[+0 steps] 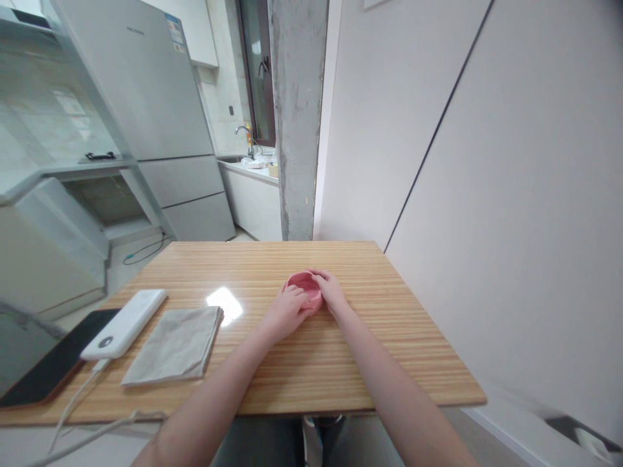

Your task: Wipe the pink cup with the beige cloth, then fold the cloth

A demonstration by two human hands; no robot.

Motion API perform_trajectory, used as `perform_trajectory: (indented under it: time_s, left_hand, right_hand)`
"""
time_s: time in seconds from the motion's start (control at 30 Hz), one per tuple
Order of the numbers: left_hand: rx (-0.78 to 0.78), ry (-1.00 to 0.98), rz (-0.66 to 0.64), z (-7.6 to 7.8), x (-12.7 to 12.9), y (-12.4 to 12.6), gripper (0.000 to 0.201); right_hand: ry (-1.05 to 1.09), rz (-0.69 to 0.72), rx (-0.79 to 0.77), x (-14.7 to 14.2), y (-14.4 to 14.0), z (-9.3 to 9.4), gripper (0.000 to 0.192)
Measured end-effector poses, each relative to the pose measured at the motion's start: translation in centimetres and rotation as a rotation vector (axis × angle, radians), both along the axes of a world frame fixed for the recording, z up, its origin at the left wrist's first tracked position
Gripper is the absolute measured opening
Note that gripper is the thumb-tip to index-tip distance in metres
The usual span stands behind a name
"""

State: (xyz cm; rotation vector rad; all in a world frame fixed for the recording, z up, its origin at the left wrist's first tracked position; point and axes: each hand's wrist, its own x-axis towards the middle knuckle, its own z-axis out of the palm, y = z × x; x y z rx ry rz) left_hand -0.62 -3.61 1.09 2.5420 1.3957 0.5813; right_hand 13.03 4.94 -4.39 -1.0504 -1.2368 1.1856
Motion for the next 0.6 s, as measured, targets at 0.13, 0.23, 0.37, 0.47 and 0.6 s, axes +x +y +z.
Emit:
perform_trajectory:
  time_s: [0.13,0.23,0.37,0.47,0.6]
  left_hand:
    - [-0.014,0.005,-0.018,0.3,0.4,-0.1,0.019]
    - [0.021,-0.026,0.004,1.3,-1.0,-1.0,0.025]
    - [0.156,-0.087,0.445,2.0,-7.7,-3.9,0.038]
    - [0.108,0.15,0.931,1.2,-14.0,-7.0,0.037]
    - [-0.056,0.432,1.096,-0.3,-18.6,-10.3,0.043]
  right_hand:
    - [0.012,-0.012,-0.014,0.0,0.0,-0.2,0.024]
    - [0.042,-0.003,-0.022,0.0,0.0,-0.3,0.024]
    - [0.033,-0.007,-0.037,0.0,0.0,-0.2,0.025]
    - [0.017,-0.024,-0.018,-0.1,0.1,-0.2,0.026]
    - [0.049,-0.03,-0.031,0.0,0.4,-0.3,0.049]
